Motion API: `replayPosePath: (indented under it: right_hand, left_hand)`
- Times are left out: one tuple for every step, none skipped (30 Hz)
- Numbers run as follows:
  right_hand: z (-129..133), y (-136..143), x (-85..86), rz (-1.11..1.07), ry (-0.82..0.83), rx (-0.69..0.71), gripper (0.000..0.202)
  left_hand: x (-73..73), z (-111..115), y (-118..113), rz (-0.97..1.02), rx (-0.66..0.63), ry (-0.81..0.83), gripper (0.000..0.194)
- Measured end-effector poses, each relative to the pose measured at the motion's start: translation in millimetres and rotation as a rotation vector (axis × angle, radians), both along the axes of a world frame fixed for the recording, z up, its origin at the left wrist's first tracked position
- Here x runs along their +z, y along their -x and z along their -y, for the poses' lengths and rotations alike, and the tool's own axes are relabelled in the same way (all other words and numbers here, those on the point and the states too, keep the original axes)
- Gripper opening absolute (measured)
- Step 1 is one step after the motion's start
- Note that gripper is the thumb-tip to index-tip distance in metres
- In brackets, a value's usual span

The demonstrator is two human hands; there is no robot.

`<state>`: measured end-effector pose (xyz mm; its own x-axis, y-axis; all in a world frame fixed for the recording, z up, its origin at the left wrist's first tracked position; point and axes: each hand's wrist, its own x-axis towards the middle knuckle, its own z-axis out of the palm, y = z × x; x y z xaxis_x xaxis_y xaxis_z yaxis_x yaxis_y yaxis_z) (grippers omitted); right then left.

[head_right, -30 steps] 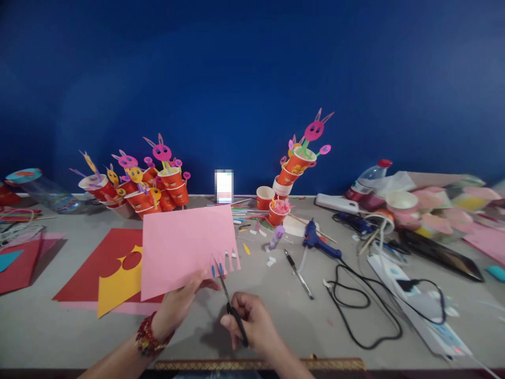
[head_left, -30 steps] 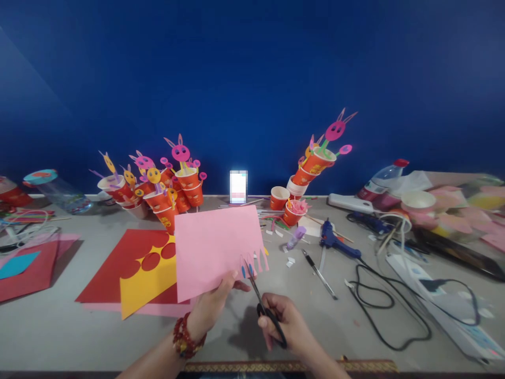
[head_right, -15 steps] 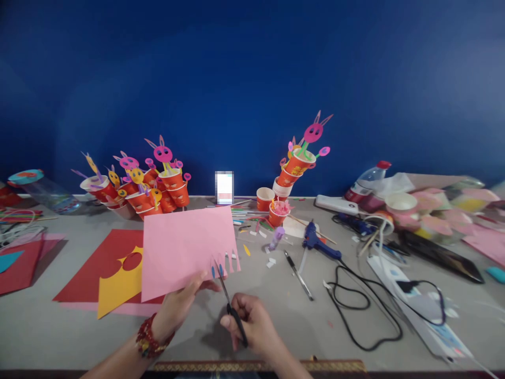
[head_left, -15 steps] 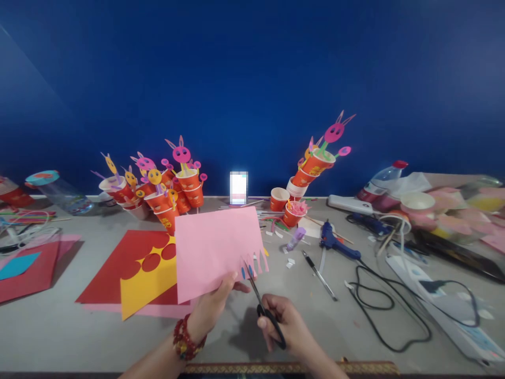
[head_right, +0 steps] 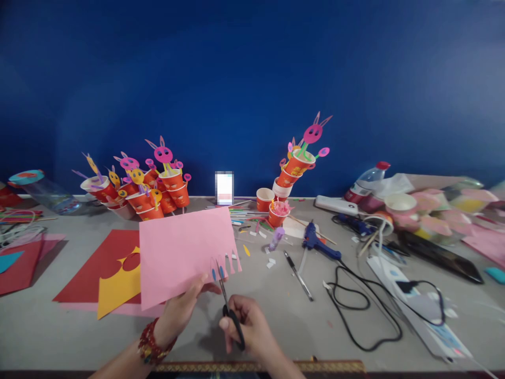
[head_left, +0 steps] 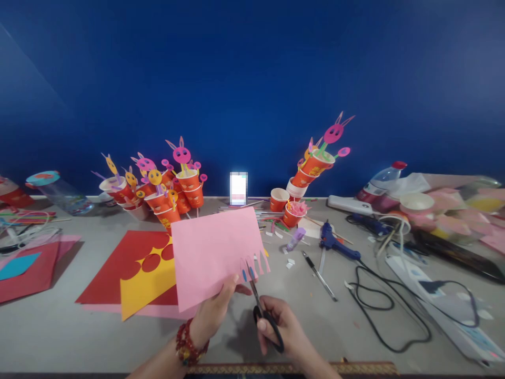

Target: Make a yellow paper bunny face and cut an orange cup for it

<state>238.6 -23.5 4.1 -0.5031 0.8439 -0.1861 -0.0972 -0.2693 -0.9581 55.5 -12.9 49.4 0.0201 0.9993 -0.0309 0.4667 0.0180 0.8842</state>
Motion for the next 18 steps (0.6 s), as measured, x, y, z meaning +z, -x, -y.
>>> replayPosePath:
  right_hand:
    - [0.4,0.7,0.0,-0.006,-0.001,0.002,0.066]
    - [0.8,1.3,0.1,-0.013,0.001,0.005,0.066]
    - [1.2,1.8,0.4,-0.021,0.006,0.004,0.066]
    - [1.6,2.1,0.8,-0.028,0.011,0.002,0.065]
    - [2.0,2.2,1.2,-0.033,0.015,0.002,0.065]
    - [2.3,2.2,1.5,-0.038,0.019,0.002,0.065]
    - [2.5,2.1,1.6,-0.042,0.021,0.004,0.065]
    - [2.6,2.0,1.5,-0.044,0.022,0.006,0.065]
    - [2.6,1.9,1.0,-0.044,0.021,0.008,0.064]
    - [2.5,1.8,0.3,-0.044,0.019,0.01,0.064]
    - [2.3,1.8,-0.5,-0.043,0.016,0.007,0.064]
    - [2.1,1.7,-1.5,-0.041,0.011,0.009,0.064]
    - [1.8,1.7,-2.2,-0.038,0.008,0.009,0.065]
    - [1.6,1.6,-2.8,-0.035,0.006,0.009,0.065]
    - [1.5,1.4,-3.0,-0.031,0.007,0.011,0.065]
    - [1.4,1.1,-2.8,-0.029,0.01,0.011,0.066]
    - [1.3,0.7,-2.3,-0.025,0.012,0.011,0.066]
    - [1.4,0.4,-1.5,-0.021,0.012,0.01,0.066]
  left_hand:
    - [-1.0,0.4,-0.2,0.027,-0.018,0.017,0.053]
    - [-2.5,0.7,-0.1,0.068,-0.038,0.041,0.053]
    - [-4.0,0.9,0.2,0.105,-0.057,0.063,0.053]
    - [-5.5,1.0,0.6,0.123,-0.062,0.069,0.053]
    - [-6.6,1.1,1.0,0.134,-0.064,0.075,0.053]
    - [-7.3,1.3,1.4,0.145,-0.062,0.08,0.053]
    - [-7.4,1.6,1.7,0.155,-0.058,0.087,0.053]
    - [-6.9,1.9,1.9,0.165,-0.056,0.096,0.054]
    - [-5.9,2.2,1.8,0.173,-0.054,0.104,0.054]
    - [-4.6,2.5,1.6,0.18,-0.052,0.111,0.055]
    - [-3.2,2.9,1.3,0.183,-0.053,0.114,0.056]
    - [-1.9,3.3,0.9,0.185,-0.055,0.117,0.056]
    - [-1.0,3.6,0.6,0.186,-0.054,0.119,0.055]
    - [-0.5,3.9,0.4,0.187,-0.048,0.121,0.055]
    - [-0.5,4.2,0.3,0.185,-0.045,0.125,0.054]
    - [-1.0,4.4,0.4,0.183,-0.042,0.128,0.053]
    - [-1.8,4.5,0.6,0.182,-0.039,0.128,0.052]
    - [-2.7,4.6,0.9,0.181,-0.038,0.128,0.052]
